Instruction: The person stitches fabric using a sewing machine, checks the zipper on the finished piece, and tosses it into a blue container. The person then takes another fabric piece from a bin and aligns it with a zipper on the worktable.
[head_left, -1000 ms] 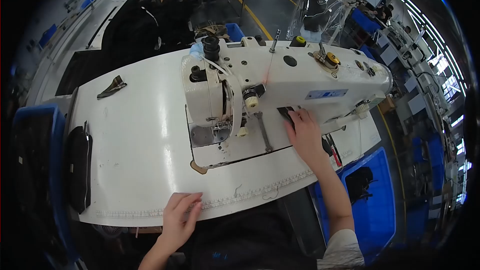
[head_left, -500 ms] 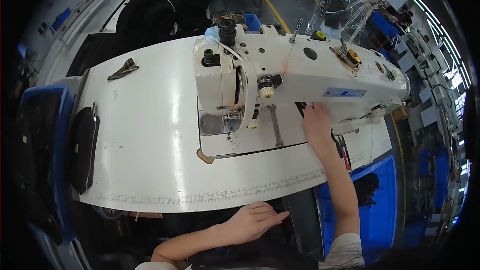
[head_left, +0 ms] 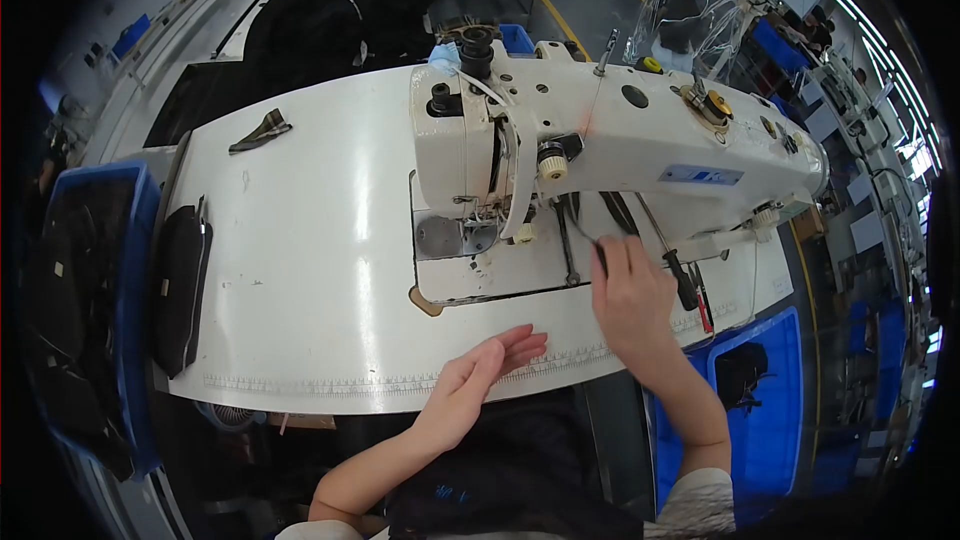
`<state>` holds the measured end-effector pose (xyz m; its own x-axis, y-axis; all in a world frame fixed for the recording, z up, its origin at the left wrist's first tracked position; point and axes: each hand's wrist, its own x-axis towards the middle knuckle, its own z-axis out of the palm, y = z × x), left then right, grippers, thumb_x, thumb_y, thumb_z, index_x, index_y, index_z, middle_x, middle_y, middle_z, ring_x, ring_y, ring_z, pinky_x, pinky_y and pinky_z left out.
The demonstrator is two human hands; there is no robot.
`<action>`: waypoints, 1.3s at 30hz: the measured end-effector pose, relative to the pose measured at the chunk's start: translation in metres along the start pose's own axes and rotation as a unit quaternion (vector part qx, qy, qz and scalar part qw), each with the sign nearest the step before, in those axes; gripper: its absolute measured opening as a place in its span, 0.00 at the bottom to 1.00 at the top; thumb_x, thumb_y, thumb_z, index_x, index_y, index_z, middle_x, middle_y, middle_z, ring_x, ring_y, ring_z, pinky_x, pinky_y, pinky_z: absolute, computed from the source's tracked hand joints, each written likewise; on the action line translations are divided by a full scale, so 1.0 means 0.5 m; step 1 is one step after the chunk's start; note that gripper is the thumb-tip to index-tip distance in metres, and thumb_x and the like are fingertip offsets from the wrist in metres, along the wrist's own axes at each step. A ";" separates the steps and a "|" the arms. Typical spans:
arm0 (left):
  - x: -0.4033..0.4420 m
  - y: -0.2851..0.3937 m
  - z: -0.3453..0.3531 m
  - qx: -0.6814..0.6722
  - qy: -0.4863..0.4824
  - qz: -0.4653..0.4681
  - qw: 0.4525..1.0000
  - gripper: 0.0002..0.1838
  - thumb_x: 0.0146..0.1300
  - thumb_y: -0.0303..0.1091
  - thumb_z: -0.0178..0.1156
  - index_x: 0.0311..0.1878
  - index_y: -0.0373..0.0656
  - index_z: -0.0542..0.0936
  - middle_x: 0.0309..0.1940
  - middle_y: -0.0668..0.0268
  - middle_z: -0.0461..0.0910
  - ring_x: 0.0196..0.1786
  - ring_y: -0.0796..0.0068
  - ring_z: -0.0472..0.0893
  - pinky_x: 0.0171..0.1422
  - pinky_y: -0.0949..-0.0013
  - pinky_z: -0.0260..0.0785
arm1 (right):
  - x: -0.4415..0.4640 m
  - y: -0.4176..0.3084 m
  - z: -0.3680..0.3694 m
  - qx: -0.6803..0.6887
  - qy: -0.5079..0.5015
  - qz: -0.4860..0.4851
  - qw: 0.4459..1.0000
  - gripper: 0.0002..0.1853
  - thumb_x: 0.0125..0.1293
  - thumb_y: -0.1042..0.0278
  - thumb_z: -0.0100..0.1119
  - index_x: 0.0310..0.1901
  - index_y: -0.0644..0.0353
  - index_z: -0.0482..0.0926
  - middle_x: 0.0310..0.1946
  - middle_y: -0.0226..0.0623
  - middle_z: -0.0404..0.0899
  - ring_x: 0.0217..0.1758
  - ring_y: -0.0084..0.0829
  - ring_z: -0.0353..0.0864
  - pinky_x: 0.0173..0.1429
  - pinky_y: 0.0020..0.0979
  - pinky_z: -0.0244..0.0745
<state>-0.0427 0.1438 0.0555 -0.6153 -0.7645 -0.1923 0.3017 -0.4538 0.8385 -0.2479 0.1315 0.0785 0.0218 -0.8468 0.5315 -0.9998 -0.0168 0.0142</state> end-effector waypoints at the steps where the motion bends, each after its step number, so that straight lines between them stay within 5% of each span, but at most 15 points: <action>1: 0.025 0.002 0.014 -0.108 0.004 -0.049 0.993 0.20 0.73 0.39 0.43 0.59 0.35 0.70 0.52 0.59 0.77 0.51 0.72 0.77 0.55 0.67 0.70 | -0.028 -0.032 -0.015 0.020 -0.030 -0.019 0.999 0.12 0.56 0.70 0.62 0.41 0.64 0.75 0.30 0.38 0.72 0.25 0.35 0.77 0.27 0.32 0.72; 5: 0.057 -0.007 0.020 -0.177 -0.009 -0.181 0.967 0.20 0.73 0.40 0.44 0.60 0.35 0.69 0.52 0.59 0.76 0.54 0.73 0.76 0.56 0.69 0.71 | -0.096 -0.095 -0.059 0.169 -0.079 -0.076 0.980 0.18 0.59 0.67 0.59 0.47 0.70 0.73 0.33 0.41 0.71 0.30 0.30 0.75 0.26 0.27 0.71; 8: 0.061 -0.009 0.003 -0.133 -0.066 -0.154 0.977 0.20 0.73 0.39 0.44 0.57 0.32 0.69 0.46 0.56 0.78 0.49 0.68 0.80 0.51 0.68 0.75 | -0.115 -0.047 -0.078 0.308 -0.072 0.105 0.943 0.17 0.65 0.67 0.55 0.53 0.67 0.73 0.33 0.39 0.75 0.33 0.28 0.76 0.30 0.25 0.72; 11: 0.055 0.003 -0.003 -0.125 -0.105 -0.164 0.973 0.20 0.73 0.38 0.43 0.56 0.30 0.69 0.41 0.53 0.80 0.42 0.64 0.83 0.48 0.67 0.77 | -0.078 -0.036 -0.047 0.652 -0.194 0.289 0.673 0.17 0.70 0.66 0.50 0.56 0.64 0.72 0.37 0.38 0.80 0.41 0.28 0.79 0.36 0.23 0.72; 14: 0.040 0.019 0.001 -0.125 -0.112 -0.163 0.972 0.19 0.73 0.39 0.44 0.51 0.29 0.72 0.40 0.52 0.80 0.39 0.64 0.83 0.46 0.68 0.78 | -0.045 -0.059 -0.001 0.796 -0.202 0.334 0.464 0.17 0.72 0.67 0.46 0.58 0.66 0.70 0.46 0.42 0.80 0.50 0.31 0.79 0.43 0.24 0.74; 18: -0.020 0.014 -0.037 -0.087 -0.097 -0.177 0.975 0.15 0.72 0.35 0.46 0.46 0.30 0.75 0.35 0.54 0.81 0.35 0.66 0.84 0.41 0.70 0.78 | -0.006 -0.036 0.045 0.769 -0.065 0.298 0.561 0.16 0.71 0.70 0.47 0.56 0.71 0.71 0.49 0.48 0.78 0.54 0.35 0.78 0.51 0.29 0.77; 22: -0.089 0.007 -0.059 -0.021 -0.088 -0.174 0.981 0.15 0.72 0.35 0.46 0.45 0.32 0.76 0.34 0.55 0.80 0.34 0.68 0.84 0.41 0.72 0.77 | -0.009 -0.062 0.033 0.740 -0.154 0.241 0.609 0.16 0.70 0.74 0.47 0.56 0.71 0.70 0.51 0.48 0.77 0.56 0.36 0.77 0.54 0.32 0.76; 25: -0.136 -0.005 -0.079 0.129 -0.025 -0.061 0.989 0.11 0.70 0.30 0.49 0.45 0.32 0.76 0.35 0.59 0.80 0.35 0.72 0.83 0.38 0.72 0.76 | -0.007 -0.040 0.031 0.797 -0.147 0.196 0.553 0.23 0.67 0.76 0.48 0.63 0.69 0.62 0.56 0.49 0.73 0.59 0.37 0.74 0.57 0.33 0.73; 27: -0.152 0.007 -0.092 0.532 0.068 0.211 0.817 0.11 0.60 0.22 0.58 0.47 0.31 0.77 0.34 0.57 0.77 0.31 0.67 0.81 0.33 0.71 0.73 | -0.010 -0.033 0.008 0.713 -0.208 0.179 0.645 0.28 0.64 0.76 0.50 0.66 0.65 0.60 0.48 0.46 0.79 0.48 0.35 0.81 0.51 0.31 0.75; 28: -0.156 0.013 -0.092 0.573 0.089 0.259 0.772 0.14 0.58 0.21 0.59 0.48 0.32 0.76 0.33 0.58 0.76 0.30 0.66 0.80 0.32 0.70 0.73 | -0.012 -0.048 -0.021 0.429 -0.310 0.132 0.838 0.29 0.63 0.76 0.52 0.66 0.64 0.59 0.41 0.45 0.80 0.41 0.36 0.82 0.45 0.31 0.75; 29: -0.158 0.022 -0.089 0.611 0.105 0.304 0.723 0.17 0.55 0.20 0.61 0.49 0.32 0.76 0.33 0.58 0.76 0.30 0.64 0.79 0.32 0.69 0.73 | -0.012 -0.070 -0.059 0.085 -0.352 0.068 0.930 0.31 0.61 0.76 0.53 0.67 0.62 0.59 0.35 0.43 0.81 0.33 0.37 0.82 0.40 0.31 0.75; 31: -0.153 0.038 -0.084 0.658 0.076 0.373 0.650 0.25 0.43 0.21 0.62 0.50 0.30 0.76 0.34 0.60 0.74 0.31 0.69 0.78 0.29 0.71 0.72 | -0.058 -0.108 -0.090 0.215 -0.277 -0.026 0.936 0.32 0.58 0.78 0.55 0.66 0.60 0.62 0.26 0.43 0.79 0.24 0.40 0.79 0.33 0.34 0.73; 33: -0.138 0.040 -0.060 0.654 0.037 0.453 0.605 0.24 0.43 0.25 0.59 0.47 0.28 0.76 0.32 0.61 0.73 0.28 0.73 0.75 0.28 0.74 0.70 | -0.080 -0.142 -0.101 0.415 -0.326 -0.086 0.845 0.26 0.55 0.82 0.56 0.59 0.60 0.71 0.28 0.44 0.79 0.28 0.42 0.80 0.34 0.34 0.74; 35: -0.137 0.018 -0.038 0.626 -0.048 0.512 0.586 0.20 0.46 0.26 0.57 0.44 0.25 0.76 0.31 0.61 0.71 0.27 0.74 0.73 0.28 0.76 0.67 | -0.091 -0.134 -0.056 0.392 -0.218 -0.114 0.887 0.22 0.53 0.84 0.55 0.51 0.61 0.76 0.29 0.45 0.79 0.29 0.43 0.81 0.35 0.34 0.74; 39: -0.183 0.020 -0.030 0.522 -0.166 0.505 0.667 0.17 0.48 0.29 0.57 0.39 0.26 0.73 0.31 0.60 0.71 0.29 0.67 0.74 0.31 0.69 0.69 | -0.054 -0.053 0.015 0.335 -0.118 0.036 0.934 0.20 0.51 0.89 0.46 0.47 0.70 0.76 0.36 0.53 0.80 0.38 0.48 0.81 0.43 0.36 0.74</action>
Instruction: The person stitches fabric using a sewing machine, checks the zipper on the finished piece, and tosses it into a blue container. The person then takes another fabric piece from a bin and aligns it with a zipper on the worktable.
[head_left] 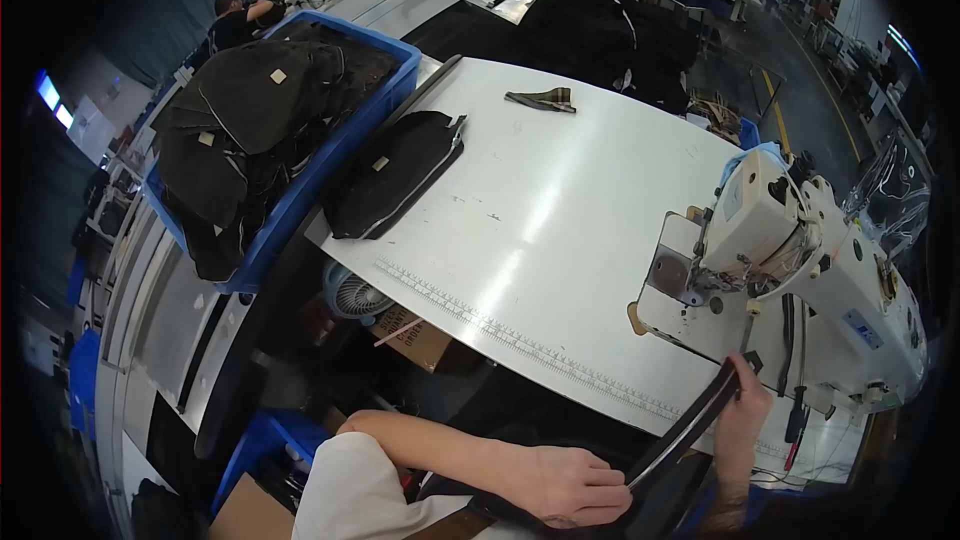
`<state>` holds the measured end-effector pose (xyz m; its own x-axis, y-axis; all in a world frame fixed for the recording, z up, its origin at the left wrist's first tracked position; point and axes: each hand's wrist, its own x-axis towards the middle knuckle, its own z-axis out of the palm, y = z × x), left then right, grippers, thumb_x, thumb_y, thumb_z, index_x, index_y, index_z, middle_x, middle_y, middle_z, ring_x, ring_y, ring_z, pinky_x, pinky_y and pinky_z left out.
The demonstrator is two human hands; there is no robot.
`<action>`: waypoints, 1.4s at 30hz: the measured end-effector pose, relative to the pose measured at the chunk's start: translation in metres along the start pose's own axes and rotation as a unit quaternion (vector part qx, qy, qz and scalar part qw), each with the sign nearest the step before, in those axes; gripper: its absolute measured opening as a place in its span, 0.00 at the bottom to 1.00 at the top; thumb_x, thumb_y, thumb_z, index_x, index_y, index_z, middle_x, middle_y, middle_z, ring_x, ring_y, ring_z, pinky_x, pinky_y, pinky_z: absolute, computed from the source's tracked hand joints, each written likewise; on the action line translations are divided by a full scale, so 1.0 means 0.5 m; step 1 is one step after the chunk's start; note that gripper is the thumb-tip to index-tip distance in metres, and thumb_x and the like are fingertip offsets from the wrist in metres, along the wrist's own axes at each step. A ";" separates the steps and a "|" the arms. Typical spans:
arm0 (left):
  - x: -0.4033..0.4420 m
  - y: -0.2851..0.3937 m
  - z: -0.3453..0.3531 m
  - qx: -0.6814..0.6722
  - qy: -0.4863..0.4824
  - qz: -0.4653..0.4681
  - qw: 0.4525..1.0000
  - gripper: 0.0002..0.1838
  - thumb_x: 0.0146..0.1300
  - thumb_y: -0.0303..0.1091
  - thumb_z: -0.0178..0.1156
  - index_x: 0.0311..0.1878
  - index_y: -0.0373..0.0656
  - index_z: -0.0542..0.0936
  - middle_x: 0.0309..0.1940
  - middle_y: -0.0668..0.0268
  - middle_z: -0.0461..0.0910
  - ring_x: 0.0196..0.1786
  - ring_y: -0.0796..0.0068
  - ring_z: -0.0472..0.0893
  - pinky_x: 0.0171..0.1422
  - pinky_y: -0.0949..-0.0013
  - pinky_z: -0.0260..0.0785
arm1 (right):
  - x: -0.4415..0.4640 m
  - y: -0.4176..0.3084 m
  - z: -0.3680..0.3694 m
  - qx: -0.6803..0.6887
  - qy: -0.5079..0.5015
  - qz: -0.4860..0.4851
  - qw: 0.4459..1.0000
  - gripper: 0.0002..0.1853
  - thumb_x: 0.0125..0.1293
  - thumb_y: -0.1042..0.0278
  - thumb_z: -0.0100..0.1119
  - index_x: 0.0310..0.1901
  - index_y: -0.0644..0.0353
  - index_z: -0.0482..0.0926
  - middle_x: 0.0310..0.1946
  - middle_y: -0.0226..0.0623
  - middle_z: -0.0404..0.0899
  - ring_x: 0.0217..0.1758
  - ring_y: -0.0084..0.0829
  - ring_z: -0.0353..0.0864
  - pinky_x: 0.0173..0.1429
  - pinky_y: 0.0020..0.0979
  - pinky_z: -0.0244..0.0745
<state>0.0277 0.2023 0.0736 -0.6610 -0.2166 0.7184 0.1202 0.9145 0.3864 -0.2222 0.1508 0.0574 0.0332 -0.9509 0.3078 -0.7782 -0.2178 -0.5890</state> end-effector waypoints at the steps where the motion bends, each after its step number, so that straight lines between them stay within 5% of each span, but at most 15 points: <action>1: -0.019 0.005 0.007 -0.042 -0.034 -0.029 0.998 0.16 0.51 0.30 0.57 0.40 0.26 0.73 0.31 0.59 0.72 0.30 0.66 0.74 0.31 0.69 0.70 | 0.009 0.034 -0.006 -0.026 0.040 -0.021 0.999 0.21 0.52 0.89 0.45 0.49 0.69 0.76 0.36 0.53 0.79 0.38 0.48 0.80 0.43 0.37 0.74; 6: -0.078 -0.021 -0.088 -0.161 -0.159 -0.222 0.948 0.15 0.61 0.34 0.59 0.45 0.30 0.78 0.31 0.57 0.77 0.31 0.65 0.78 0.34 0.69 0.71 | -0.012 0.022 0.014 -0.091 0.025 -0.083 0.992 0.27 0.48 0.88 0.47 0.55 0.69 0.73 0.42 0.54 0.76 0.39 0.48 0.78 0.41 0.40 0.71; 9: -0.094 -0.057 -0.274 0.107 0.056 -0.366 0.923 0.12 0.61 0.27 0.60 0.47 0.36 0.79 0.34 0.58 0.79 0.37 0.63 0.79 0.40 0.67 0.72 | -0.033 0.008 0.041 -0.188 -0.006 -0.189 0.964 0.26 0.47 0.85 0.48 0.53 0.72 0.73 0.47 0.56 0.74 0.46 0.50 0.77 0.46 0.41 0.72; 11: -0.121 -0.072 -0.419 0.412 0.130 -0.355 0.829 0.10 0.56 0.22 0.61 0.43 0.37 0.80 0.41 0.60 0.78 0.46 0.62 0.77 0.50 0.65 0.69 | -0.031 0.000 0.068 -0.249 0.021 -0.285 0.926 0.22 0.50 0.81 0.48 0.51 0.73 0.73 0.47 0.56 0.73 0.48 0.53 0.75 0.50 0.44 0.71; 13: -0.158 -0.066 -0.551 0.675 0.061 -0.339 0.652 0.20 0.49 0.18 0.58 0.48 0.39 0.78 0.52 0.59 0.73 0.57 0.57 0.71 0.63 0.58 0.62 | -0.024 0.004 0.076 -0.202 -0.004 -0.300 0.933 0.21 0.49 0.81 0.48 0.49 0.75 0.73 0.49 0.57 0.73 0.51 0.55 0.74 0.53 0.46 0.71; 16: -0.245 -0.046 -0.689 0.806 -0.022 -0.353 0.474 0.22 0.52 0.24 0.57 0.54 0.40 0.76 0.59 0.57 0.71 0.65 0.55 0.67 0.67 0.58 0.58 | -0.033 0.040 0.090 -0.152 -0.047 -0.281 0.946 0.21 0.47 0.81 0.49 0.47 0.77 0.72 0.51 0.58 0.73 0.55 0.57 0.73 0.57 0.47 0.70; 18: -0.327 -0.042 -0.778 0.580 0.132 -0.477 0.647 0.17 0.57 0.25 0.57 0.52 0.38 0.78 0.51 0.52 0.78 0.61 0.55 0.73 0.64 0.61 0.63 | -0.030 0.048 0.092 -0.144 -0.065 -0.271 0.950 0.22 0.46 0.81 0.50 0.47 0.78 0.72 0.51 0.59 0.72 0.56 0.58 0.72 0.58 0.47 0.70; 20: -0.273 -0.019 -0.796 0.507 0.216 -0.526 0.648 0.10 0.62 0.28 0.55 0.45 0.34 0.78 0.39 0.47 0.80 0.48 0.53 0.80 0.49 0.63 0.70 | -0.030 0.034 0.083 -0.153 -0.076 -0.274 0.946 0.23 0.45 0.81 0.50 0.48 0.77 0.72 0.51 0.59 0.73 0.56 0.57 0.73 0.58 0.47 0.70; 23: -0.205 -0.036 -0.799 0.657 0.237 -0.393 0.597 0.09 0.64 0.30 0.54 0.44 0.36 0.77 0.25 0.49 0.78 0.33 0.62 0.83 0.38 0.64 0.69 | -0.025 0.004 0.069 -0.158 -0.081 -0.271 0.946 0.24 0.45 0.82 0.50 0.49 0.77 0.72 0.52 0.59 0.72 0.56 0.56 0.73 0.58 0.46 0.70; 26: -0.068 -0.042 -0.738 0.599 0.306 -0.310 0.672 0.11 0.68 0.33 0.53 0.45 0.35 0.77 0.21 0.56 0.77 0.30 0.75 0.81 0.35 0.69 0.68 | -0.023 -0.019 0.062 -0.174 -0.085 -0.263 0.945 0.25 0.45 0.83 0.50 0.50 0.76 0.71 0.53 0.58 0.71 0.57 0.55 0.72 0.59 0.45 0.70; 29: 0.023 -0.037 -0.631 0.097 0.485 -0.273 0.825 0.14 0.71 0.38 0.50 0.47 0.35 0.77 0.37 0.68 0.81 0.37 0.83 0.79 0.42 0.76 0.71 | -0.022 -0.001 0.074 -0.182 -0.069 -0.279 0.940 0.26 0.44 0.85 0.52 0.51 0.75 0.72 0.53 0.57 0.72 0.53 0.52 0.75 0.51 0.43 0.74; 36: -0.131 -0.158 -0.331 -0.231 0.517 -0.462 0.683 0.15 0.72 0.38 0.47 0.52 0.37 0.74 0.46 0.65 0.79 0.47 0.77 0.79 0.51 0.73 0.72 | -0.022 -0.002 0.046 -0.184 -0.094 -0.223 0.953 0.26 0.43 0.85 0.52 0.51 0.76 0.72 0.56 0.54 0.70 0.60 0.50 0.70 0.61 0.42 0.69; 39: -0.184 -0.178 -0.241 -0.176 0.456 -0.592 0.641 0.21 0.71 0.32 0.47 0.65 0.37 0.63 0.56 0.60 0.73 0.59 0.73 0.72 0.62 0.69 0.64 | -0.026 0.002 0.034 -0.188 -0.108 -0.209 0.954 0.28 0.44 0.84 0.53 0.53 0.76 0.70 0.57 0.52 0.69 0.62 0.48 0.68 0.63 0.42 0.67; 40: -0.233 -0.193 -0.219 0.057 0.346 -0.557 0.753 0.27 0.68 0.28 0.50 0.69 0.38 0.59 0.63 0.55 0.65 0.66 0.65 0.66 0.69 0.64 0.55 | -0.023 0.006 0.032 -0.191 -0.112 -0.208 0.953 0.28 0.44 0.84 0.53 0.53 0.76 0.70 0.58 0.51 0.69 0.63 0.47 0.68 0.64 0.42 0.66; 42: -0.168 -0.166 -0.216 0.360 0.209 -0.490 0.765 0.29 0.64 0.25 0.53 0.69 0.39 0.59 0.67 0.51 0.57 0.70 0.58 0.59 0.73 0.61 0.48 | -0.024 0.007 0.032 -0.182 -0.118 -0.202 0.955 0.29 0.44 0.83 0.53 0.54 0.76 0.69 0.59 0.50 0.68 0.63 0.46 0.67 0.64 0.42 0.66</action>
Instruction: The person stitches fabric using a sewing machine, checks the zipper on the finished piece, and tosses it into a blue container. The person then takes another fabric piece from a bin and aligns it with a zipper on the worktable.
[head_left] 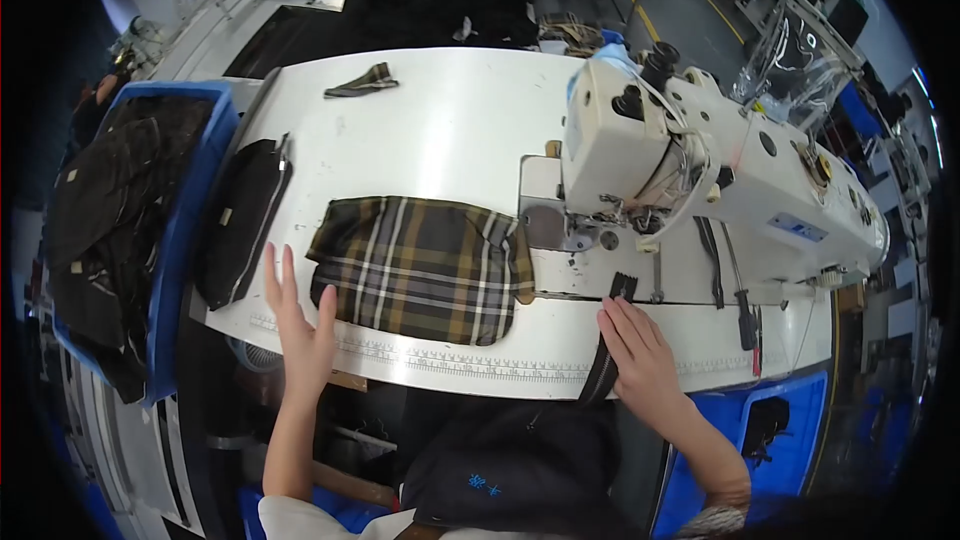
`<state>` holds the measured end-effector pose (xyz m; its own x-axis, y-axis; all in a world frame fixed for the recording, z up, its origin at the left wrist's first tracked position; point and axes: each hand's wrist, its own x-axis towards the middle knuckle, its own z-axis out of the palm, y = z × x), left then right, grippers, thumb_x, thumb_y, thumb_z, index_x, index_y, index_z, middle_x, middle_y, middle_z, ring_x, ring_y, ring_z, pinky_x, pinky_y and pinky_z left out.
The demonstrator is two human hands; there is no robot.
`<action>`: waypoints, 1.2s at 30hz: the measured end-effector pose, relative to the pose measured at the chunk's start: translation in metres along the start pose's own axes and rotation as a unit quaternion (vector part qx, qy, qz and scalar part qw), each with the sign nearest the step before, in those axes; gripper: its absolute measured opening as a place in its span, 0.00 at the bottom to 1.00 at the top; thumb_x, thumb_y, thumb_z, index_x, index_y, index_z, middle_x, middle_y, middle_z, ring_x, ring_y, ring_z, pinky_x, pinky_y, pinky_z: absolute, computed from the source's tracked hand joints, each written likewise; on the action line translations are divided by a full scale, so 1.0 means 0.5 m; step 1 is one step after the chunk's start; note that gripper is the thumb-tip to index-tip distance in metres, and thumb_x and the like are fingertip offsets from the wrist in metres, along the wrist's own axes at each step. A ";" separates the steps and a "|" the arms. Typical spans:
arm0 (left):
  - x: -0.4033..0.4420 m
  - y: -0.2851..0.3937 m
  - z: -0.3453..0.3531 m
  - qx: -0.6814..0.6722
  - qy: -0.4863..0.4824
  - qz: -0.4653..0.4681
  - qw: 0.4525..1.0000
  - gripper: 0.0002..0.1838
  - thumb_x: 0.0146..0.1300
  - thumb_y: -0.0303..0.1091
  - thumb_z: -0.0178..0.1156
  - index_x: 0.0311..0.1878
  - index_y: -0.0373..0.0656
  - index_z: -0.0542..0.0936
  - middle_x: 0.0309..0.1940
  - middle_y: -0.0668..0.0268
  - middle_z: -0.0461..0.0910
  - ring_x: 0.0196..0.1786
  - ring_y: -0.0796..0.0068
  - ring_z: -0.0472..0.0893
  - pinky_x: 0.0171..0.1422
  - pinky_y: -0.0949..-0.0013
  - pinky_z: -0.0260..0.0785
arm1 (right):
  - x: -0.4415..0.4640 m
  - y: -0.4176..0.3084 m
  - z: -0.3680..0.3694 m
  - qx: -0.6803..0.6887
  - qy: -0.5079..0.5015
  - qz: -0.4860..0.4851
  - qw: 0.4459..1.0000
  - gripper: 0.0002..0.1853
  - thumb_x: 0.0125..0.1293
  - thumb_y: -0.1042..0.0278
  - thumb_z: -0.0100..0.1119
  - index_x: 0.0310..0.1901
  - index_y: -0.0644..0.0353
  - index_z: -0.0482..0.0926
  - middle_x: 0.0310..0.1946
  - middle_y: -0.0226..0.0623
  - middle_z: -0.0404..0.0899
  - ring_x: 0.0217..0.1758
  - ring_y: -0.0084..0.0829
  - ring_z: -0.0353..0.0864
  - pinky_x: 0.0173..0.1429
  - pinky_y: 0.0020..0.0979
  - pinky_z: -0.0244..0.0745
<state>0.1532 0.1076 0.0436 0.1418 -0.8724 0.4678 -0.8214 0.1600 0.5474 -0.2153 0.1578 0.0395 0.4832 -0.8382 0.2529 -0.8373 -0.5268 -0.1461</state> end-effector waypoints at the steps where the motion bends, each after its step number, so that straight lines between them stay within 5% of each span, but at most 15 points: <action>1: 0.012 0.027 -0.004 0.044 0.003 0.033 0.998 0.29 0.63 0.24 0.53 0.68 0.39 0.61 0.68 0.51 0.56 0.68 0.54 0.60 0.71 0.60 0.52 | 0.005 0.001 0.001 0.009 0.001 0.000 1.000 0.29 0.45 0.82 0.53 0.54 0.76 0.69 0.59 0.50 0.68 0.63 0.46 0.67 0.64 0.41 0.66; 4: 0.042 0.078 0.033 -0.131 -0.227 0.138 0.955 0.20 0.62 0.25 0.55 0.59 0.35 0.71 0.59 0.54 0.69 0.63 0.56 0.68 0.66 0.59 0.60 | 0.023 0.005 0.007 0.017 -0.017 -0.011 1.000 0.29 0.46 0.81 0.53 0.56 0.75 0.68 0.61 0.48 0.66 0.64 0.45 0.66 0.64 0.39 0.66; 6: 0.057 0.111 0.105 -0.098 -0.301 0.331 0.889 0.19 0.60 0.26 0.58 0.56 0.37 0.73 0.55 0.56 0.73 0.61 0.58 0.70 0.67 0.59 0.60 | 0.038 0.007 0.016 0.016 -0.020 -0.028 0.999 0.30 0.46 0.81 0.52 0.56 0.75 0.68 0.62 0.47 0.66 0.64 0.44 0.66 0.64 0.39 0.66; 12: 0.076 0.132 0.192 -0.026 -0.355 0.376 0.856 0.29 0.59 0.37 0.60 0.65 0.48 0.68 0.66 0.63 0.65 0.70 0.61 0.61 0.74 0.49 0.46 | 0.054 0.025 0.019 0.012 -0.027 -0.037 0.999 0.31 0.46 0.79 0.53 0.58 0.70 0.67 0.63 0.43 0.65 0.62 0.41 0.68 0.63 0.37 0.67; 13: 0.075 0.126 0.198 0.009 -0.371 0.382 0.846 0.31 0.60 0.44 0.58 0.68 0.52 0.65 0.70 0.66 0.59 0.72 0.62 0.56 0.75 0.44 0.36 | 0.059 0.030 0.021 0.012 -0.024 -0.041 0.999 0.32 0.47 0.78 0.53 0.59 0.69 0.67 0.63 0.42 0.65 0.61 0.40 0.69 0.62 0.37 0.67; 23: 0.083 0.121 0.200 0.036 -0.404 0.350 0.845 0.30 0.64 0.44 0.51 0.69 0.52 0.62 0.71 0.66 0.56 0.74 0.63 0.51 0.75 0.46 0.32 | 0.158 0.035 0.054 0.012 -0.023 -0.068 0.997 0.30 0.49 0.77 0.56 0.59 0.61 0.71 0.64 0.33 0.67 0.57 0.36 0.70 0.60 0.37 0.67; 30: 0.092 0.042 0.107 0.160 -0.353 0.238 0.891 0.29 0.65 0.41 0.48 0.70 0.51 0.60 0.72 0.61 0.54 0.74 0.60 0.50 0.76 0.52 0.37 | 0.155 0.036 0.052 0.000 -0.023 -0.071 0.997 0.28 0.49 0.76 0.58 0.57 0.63 0.72 0.62 0.34 0.69 0.56 0.38 0.70 0.60 0.39 0.67; 36: 0.074 -0.032 0.043 0.157 -0.339 0.135 0.918 0.29 0.67 0.36 0.44 0.71 0.40 0.56 0.71 0.56 0.53 0.74 0.57 0.51 0.76 0.58 0.40 | 0.156 0.034 0.055 0.046 -0.023 -0.063 0.997 0.33 0.42 0.81 0.57 0.57 0.66 0.71 0.63 0.37 0.67 0.58 0.40 0.68 0.62 0.40 0.64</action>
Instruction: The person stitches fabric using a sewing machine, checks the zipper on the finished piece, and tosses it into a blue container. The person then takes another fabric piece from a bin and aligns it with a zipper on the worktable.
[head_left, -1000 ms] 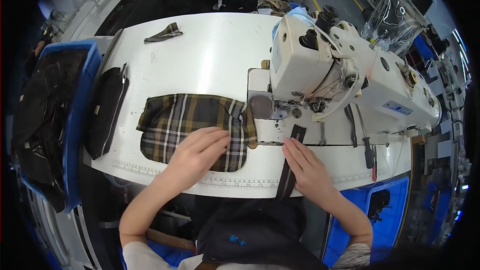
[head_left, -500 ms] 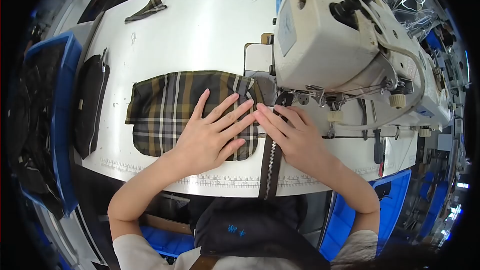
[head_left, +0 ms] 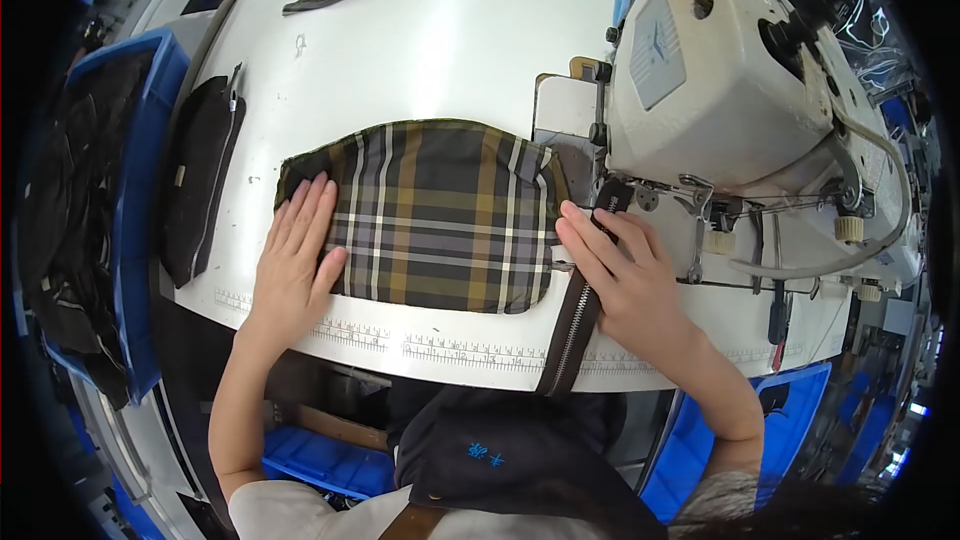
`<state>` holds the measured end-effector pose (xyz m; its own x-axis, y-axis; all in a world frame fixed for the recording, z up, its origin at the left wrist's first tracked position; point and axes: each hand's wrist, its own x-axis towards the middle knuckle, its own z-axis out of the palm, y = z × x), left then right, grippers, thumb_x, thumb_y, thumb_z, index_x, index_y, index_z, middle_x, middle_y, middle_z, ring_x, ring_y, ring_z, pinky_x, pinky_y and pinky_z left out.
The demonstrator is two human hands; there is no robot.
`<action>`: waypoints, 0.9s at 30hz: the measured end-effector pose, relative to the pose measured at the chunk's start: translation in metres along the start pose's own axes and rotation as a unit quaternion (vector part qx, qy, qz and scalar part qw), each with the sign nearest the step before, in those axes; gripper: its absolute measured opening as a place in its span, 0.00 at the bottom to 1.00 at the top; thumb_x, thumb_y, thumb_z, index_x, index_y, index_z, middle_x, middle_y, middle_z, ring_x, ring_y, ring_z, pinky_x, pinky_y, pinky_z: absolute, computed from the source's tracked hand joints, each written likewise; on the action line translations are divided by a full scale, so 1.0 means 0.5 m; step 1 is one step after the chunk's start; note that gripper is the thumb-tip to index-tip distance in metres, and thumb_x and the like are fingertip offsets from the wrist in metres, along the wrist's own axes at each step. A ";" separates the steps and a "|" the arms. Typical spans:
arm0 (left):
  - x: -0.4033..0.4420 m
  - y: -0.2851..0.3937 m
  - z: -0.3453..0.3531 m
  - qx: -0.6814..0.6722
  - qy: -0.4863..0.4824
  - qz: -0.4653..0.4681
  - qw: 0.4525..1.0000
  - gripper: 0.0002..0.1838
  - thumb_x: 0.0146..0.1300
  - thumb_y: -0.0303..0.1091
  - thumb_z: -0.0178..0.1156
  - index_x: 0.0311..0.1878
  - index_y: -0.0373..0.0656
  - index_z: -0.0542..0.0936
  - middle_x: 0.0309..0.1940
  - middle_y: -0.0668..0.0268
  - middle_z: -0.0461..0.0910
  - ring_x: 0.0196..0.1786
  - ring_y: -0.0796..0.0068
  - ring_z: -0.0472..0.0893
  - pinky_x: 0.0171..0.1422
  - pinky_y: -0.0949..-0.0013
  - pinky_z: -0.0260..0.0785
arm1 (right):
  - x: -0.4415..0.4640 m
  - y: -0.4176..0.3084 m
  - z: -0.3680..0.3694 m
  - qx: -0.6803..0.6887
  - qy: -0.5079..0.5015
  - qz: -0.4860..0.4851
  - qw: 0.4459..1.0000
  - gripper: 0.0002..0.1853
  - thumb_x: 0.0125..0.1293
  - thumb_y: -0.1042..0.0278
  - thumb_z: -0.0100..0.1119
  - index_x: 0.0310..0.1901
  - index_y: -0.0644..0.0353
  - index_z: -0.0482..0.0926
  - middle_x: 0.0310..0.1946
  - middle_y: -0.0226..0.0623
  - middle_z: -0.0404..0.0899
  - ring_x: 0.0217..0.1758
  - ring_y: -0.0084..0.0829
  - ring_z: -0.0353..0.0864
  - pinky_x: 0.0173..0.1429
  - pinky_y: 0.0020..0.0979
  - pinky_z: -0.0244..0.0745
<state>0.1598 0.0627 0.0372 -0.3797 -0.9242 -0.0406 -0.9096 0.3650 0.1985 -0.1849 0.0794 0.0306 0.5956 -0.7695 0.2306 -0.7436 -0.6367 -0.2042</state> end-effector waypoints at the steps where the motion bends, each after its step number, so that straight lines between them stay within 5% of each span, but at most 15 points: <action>1: -0.007 -0.011 -0.001 -0.010 0.000 -0.006 1.000 0.29 0.68 0.36 0.43 0.71 0.40 0.56 0.71 0.56 0.54 0.74 0.57 0.51 0.76 0.59 0.39 | 0.000 0.001 -0.001 -0.005 -0.001 -0.002 1.000 0.33 0.42 0.81 0.57 0.57 0.66 0.71 0.63 0.37 0.67 0.57 0.40 0.68 0.62 0.40 0.64; 2: -0.013 -0.016 -0.002 -0.020 0.000 -0.012 1.000 0.28 0.68 0.35 0.42 0.71 0.40 0.56 0.71 0.56 0.54 0.74 0.58 0.51 0.77 0.59 0.39 | 0.000 0.001 -0.001 -0.009 -0.001 -0.003 1.000 0.33 0.42 0.81 0.58 0.57 0.66 0.71 0.63 0.37 0.67 0.57 0.40 0.68 0.62 0.40 0.64; 7: -0.034 0.022 -0.002 0.014 0.230 0.065 0.971 0.13 0.49 0.15 0.58 0.41 0.32 0.80 0.46 0.54 0.80 0.52 0.54 0.78 0.58 0.57 0.69 | 0.003 0.000 0.005 -0.014 0.010 0.002 1.000 0.33 0.42 0.80 0.58 0.57 0.64 0.72 0.63 0.36 0.68 0.57 0.40 0.68 0.60 0.42 0.66; 9: -0.043 0.082 0.007 -0.060 0.228 0.132 0.963 0.13 0.45 0.18 0.60 0.38 0.33 0.80 0.42 0.55 0.80 0.47 0.56 0.79 0.51 0.60 0.73 | 0.003 -0.003 0.003 -0.030 0.000 0.005 1.000 0.32 0.44 0.80 0.59 0.57 0.63 0.72 0.63 0.35 0.68 0.56 0.40 0.68 0.60 0.42 0.66; 11: -0.038 0.138 0.035 -0.121 0.175 0.255 0.943 0.20 0.40 0.25 0.59 0.42 0.30 0.80 0.47 0.55 0.79 0.49 0.59 0.79 0.53 0.63 0.73 | 0.005 -0.007 0.005 -0.024 0.003 0.011 1.000 0.30 0.46 0.79 0.59 0.57 0.62 0.72 0.63 0.35 0.68 0.57 0.40 0.68 0.60 0.42 0.66; 14: -0.014 0.206 0.065 -0.164 0.151 0.318 0.921 0.23 0.44 0.26 0.56 0.47 0.24 0.77 0.54 0.51 0.75 0.57 0.60 0.74 0.60 0.62 0.69 | 0.007 -0.012 0.002 -0.019 -0.006 0.020 1.000 0.28 0.49 0.78 0.60 0.56 0.61 0.73 0.63 0.35 0.68 0.58 0.41 0.67 0.60 0.43 0.66; 27: -0.002 0.243 0.028 0.115 0.051 0.282 0.951 0.27 0.46 0.31 0.53 0.50 0.19 0.74 0.55 0.40 0.71 0.61 0.49 0.71 0.63 0.60 0.68 | 0.013 -0.015 -0.002 -0.021 -0.033 0.019 0.999 0.30 0.50 0.79 0.60 0.59 0.63 0.71 0.64 0.38 0.67 0.60 0.44 0.66 0.62 0.42 0.63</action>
<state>0.0475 0.1094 0.0474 -0.8111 -0.5752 0.1060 -0.5827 0.8105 -0.0598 -0.1757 0.0791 0.0347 0.5845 -0.7954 0.1601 -0.7771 -0.6056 -0.1717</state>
